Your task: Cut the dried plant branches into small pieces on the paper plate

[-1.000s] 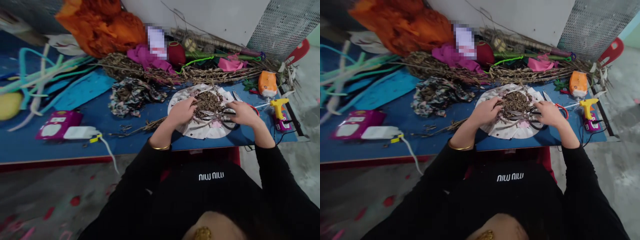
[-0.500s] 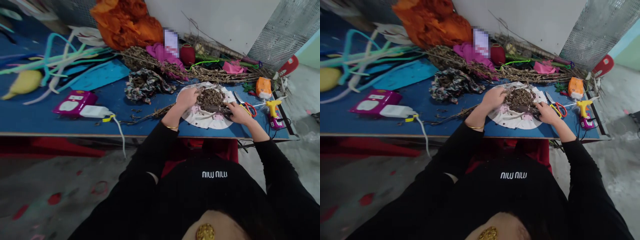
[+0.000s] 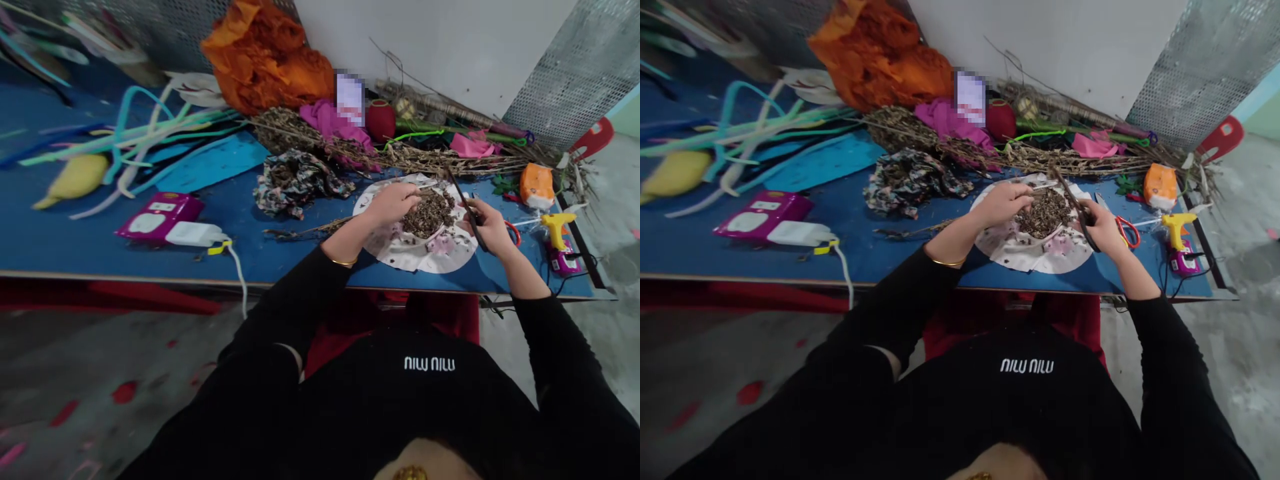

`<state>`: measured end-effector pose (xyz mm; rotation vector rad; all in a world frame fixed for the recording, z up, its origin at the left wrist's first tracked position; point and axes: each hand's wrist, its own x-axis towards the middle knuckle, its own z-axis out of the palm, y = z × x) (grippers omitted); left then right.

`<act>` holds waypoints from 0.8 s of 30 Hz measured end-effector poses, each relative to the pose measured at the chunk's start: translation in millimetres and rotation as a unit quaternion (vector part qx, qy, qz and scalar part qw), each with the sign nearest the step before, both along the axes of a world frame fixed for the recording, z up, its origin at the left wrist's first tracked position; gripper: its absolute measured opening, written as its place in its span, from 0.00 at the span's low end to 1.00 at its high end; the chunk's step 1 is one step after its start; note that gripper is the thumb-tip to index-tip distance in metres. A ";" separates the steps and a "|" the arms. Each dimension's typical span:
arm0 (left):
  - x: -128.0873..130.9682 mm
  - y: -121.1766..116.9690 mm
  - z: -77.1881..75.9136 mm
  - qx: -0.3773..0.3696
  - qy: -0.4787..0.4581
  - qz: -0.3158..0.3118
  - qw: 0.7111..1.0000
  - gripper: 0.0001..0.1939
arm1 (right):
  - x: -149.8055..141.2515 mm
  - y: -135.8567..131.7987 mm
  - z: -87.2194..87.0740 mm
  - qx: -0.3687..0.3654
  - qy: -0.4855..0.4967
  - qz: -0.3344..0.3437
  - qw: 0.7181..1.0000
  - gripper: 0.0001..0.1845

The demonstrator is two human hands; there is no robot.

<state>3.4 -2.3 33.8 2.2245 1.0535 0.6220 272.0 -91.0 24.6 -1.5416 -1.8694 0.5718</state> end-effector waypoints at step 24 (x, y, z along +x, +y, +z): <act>16.8 -28.8 -7.3 0.086 0.168 -0.038 0.981 0.17 | -41.9 28.4 -25.7 -0.024 0.179 -0.004 0.984 0.32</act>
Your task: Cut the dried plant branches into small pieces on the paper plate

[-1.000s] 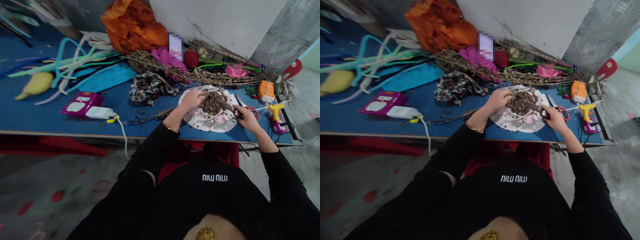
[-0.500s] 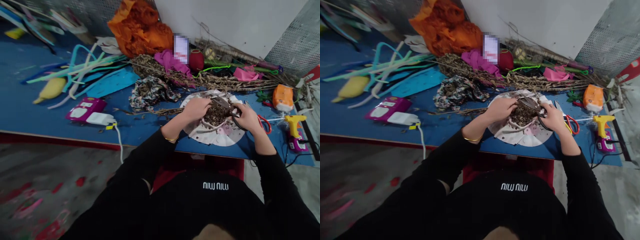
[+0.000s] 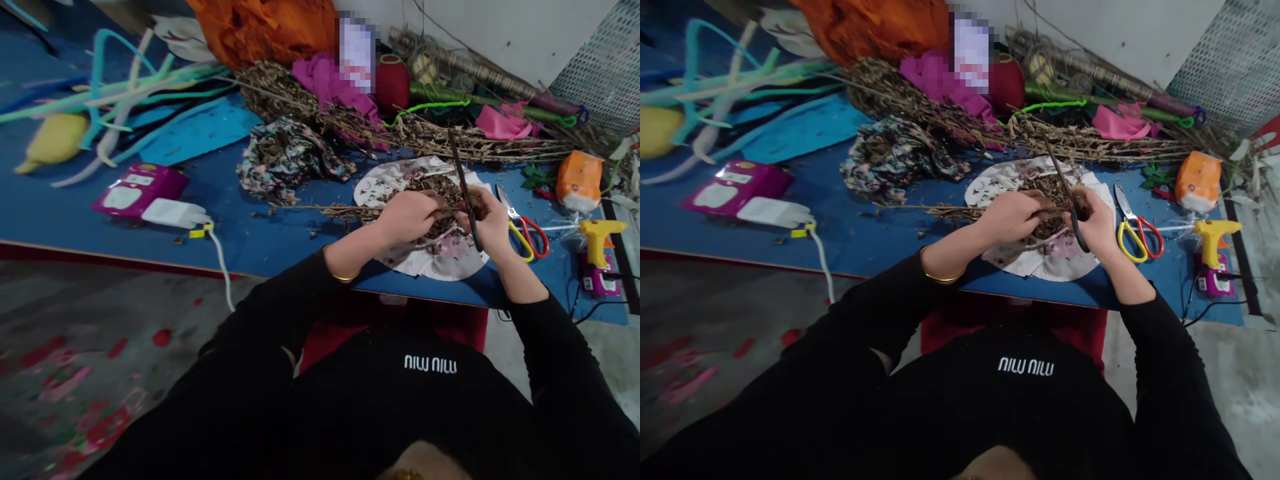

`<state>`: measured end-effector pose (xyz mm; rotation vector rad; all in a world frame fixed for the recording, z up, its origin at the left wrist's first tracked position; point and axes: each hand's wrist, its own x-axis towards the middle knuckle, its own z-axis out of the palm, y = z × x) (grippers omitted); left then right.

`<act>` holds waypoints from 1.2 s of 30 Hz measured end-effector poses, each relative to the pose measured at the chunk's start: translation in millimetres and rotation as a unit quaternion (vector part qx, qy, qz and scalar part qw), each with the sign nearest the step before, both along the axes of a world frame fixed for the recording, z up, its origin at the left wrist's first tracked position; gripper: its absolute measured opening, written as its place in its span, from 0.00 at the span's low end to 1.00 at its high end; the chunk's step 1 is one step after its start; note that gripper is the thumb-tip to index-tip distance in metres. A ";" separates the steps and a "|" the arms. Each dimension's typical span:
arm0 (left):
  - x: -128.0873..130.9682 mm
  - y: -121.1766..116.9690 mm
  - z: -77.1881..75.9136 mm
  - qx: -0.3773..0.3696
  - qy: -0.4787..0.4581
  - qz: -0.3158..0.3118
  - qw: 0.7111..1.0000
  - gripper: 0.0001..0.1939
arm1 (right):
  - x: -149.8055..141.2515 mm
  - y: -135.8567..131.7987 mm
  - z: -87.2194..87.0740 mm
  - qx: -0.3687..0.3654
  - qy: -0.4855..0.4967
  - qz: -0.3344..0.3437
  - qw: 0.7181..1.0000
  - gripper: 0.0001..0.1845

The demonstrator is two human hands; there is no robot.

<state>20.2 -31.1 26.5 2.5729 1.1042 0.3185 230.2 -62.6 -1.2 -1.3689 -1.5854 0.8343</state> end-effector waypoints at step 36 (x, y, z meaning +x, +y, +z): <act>-36.2 44.1 -5.0 0.223 -0.037 0.126 0.966 0.18 | 26.6 18.5 0.4 -0.009 0.194 -0.050 0.980 0.23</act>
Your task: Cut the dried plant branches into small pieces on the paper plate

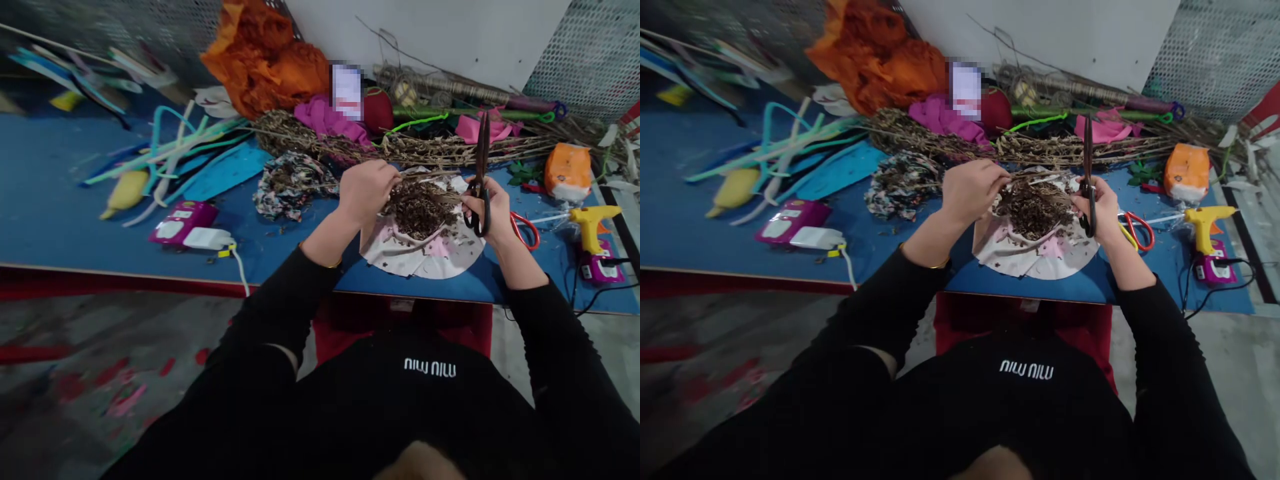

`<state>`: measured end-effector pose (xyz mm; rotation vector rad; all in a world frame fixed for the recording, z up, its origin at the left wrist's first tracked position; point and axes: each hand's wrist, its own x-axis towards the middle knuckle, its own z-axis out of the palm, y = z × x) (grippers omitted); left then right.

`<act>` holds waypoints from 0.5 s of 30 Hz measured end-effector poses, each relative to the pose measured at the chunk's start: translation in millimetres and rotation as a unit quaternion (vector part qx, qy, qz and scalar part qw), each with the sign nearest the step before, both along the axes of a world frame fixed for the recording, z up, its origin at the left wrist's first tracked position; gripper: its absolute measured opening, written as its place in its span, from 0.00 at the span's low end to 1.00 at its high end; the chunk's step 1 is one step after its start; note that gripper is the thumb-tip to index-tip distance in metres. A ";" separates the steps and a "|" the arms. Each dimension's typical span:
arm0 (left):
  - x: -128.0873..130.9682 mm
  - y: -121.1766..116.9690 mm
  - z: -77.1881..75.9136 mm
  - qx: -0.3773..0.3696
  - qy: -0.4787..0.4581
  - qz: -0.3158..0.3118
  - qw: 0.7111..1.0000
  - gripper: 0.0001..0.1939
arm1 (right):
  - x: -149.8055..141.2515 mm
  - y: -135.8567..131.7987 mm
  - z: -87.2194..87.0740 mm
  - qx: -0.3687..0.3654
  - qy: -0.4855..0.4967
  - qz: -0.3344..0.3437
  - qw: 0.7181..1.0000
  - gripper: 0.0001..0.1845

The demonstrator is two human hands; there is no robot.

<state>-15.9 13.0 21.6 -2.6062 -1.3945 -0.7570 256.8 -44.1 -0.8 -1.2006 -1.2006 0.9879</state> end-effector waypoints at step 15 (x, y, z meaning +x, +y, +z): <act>-33.6 15.3 36.8 0.003 -0.029 0.071 0.997 0.17 | 13.4 7.3 5.7 -0.037 0.052 -0.006 0.998 0.24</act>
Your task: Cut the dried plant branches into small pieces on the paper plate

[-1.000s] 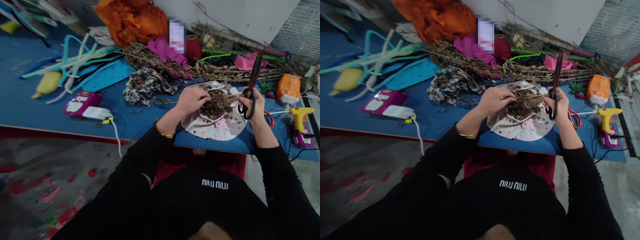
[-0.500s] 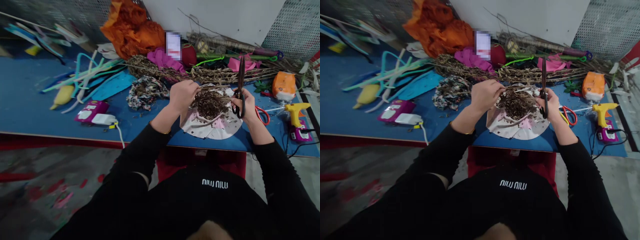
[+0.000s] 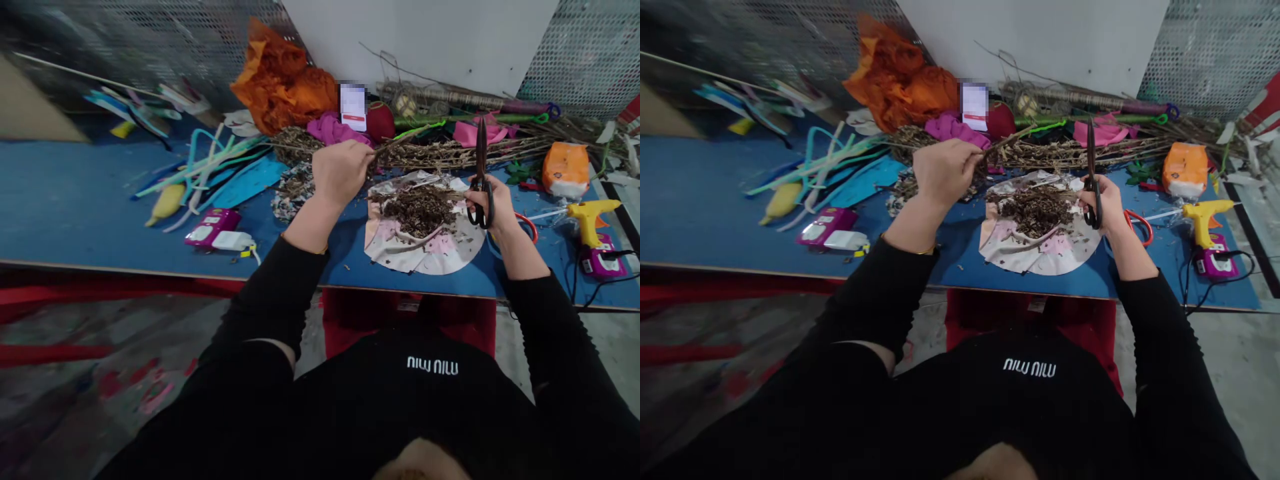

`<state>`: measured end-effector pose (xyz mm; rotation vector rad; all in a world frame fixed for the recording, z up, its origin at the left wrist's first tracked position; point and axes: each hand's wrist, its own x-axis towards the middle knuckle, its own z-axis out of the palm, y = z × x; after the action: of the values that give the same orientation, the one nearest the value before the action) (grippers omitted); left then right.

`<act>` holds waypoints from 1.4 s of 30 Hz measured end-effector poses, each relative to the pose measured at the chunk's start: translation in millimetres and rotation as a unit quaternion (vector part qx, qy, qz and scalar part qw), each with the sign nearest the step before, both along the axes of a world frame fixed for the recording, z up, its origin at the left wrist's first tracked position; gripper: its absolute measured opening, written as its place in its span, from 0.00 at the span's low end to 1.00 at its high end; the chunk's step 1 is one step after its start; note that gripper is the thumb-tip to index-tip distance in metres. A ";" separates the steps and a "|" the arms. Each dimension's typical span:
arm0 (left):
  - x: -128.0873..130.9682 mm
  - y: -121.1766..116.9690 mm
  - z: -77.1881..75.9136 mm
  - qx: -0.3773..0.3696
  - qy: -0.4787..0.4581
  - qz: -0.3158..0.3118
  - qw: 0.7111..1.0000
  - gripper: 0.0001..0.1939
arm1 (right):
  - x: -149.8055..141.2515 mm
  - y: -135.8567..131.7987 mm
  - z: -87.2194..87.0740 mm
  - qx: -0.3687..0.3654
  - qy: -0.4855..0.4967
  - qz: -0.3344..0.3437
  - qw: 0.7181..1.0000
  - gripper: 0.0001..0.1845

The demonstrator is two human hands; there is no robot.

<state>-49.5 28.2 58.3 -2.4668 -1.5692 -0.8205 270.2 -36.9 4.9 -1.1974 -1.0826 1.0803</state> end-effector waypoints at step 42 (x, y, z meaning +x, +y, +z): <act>78.0 -59.4 -40.6 -0.247 -0.448 0.021 0.859 0.14 | -33.6 -23.3 7.9 0.025 -0.031 0.083 0.996 0.27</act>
<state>28.5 -31.2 17.8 -2.4535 -2.3337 -1.9800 236.6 -60.1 12.8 -1.1213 -1.2677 1.1422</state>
